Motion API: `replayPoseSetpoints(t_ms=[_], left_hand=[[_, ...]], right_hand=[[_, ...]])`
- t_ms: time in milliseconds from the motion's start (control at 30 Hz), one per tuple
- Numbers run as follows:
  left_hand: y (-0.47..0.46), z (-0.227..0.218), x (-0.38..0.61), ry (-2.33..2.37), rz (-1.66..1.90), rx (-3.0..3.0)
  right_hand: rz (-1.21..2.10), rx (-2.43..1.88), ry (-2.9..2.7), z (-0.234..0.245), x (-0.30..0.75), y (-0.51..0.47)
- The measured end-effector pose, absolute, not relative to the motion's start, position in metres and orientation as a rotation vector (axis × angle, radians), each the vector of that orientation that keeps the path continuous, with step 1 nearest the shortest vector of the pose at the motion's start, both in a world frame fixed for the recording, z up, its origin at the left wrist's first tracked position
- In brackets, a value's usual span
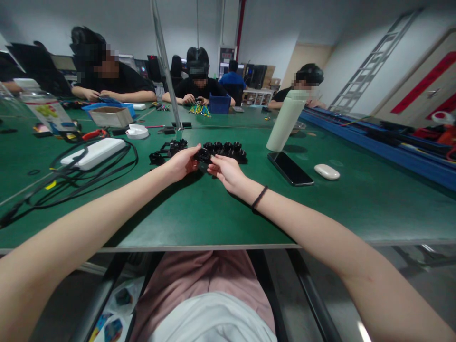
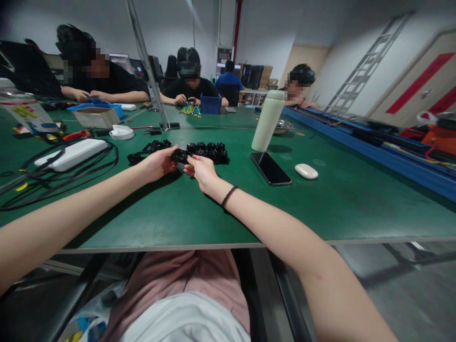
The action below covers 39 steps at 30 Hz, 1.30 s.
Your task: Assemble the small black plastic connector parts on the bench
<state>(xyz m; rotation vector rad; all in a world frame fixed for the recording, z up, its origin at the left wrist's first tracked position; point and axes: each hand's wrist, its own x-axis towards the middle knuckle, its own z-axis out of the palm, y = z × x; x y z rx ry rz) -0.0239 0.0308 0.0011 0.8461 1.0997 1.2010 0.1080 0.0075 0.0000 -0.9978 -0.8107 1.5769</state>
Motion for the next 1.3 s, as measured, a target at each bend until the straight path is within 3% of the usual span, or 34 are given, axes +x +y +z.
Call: replayPoseSetpoints(t_ms=[1300], left_hand=[[0.024, 0.007, -0.019, 1.120, 1.192, 0.834]], right_hand=[[1.583, -1.002, -0.812, 0.002, 0.108, 0.007]])
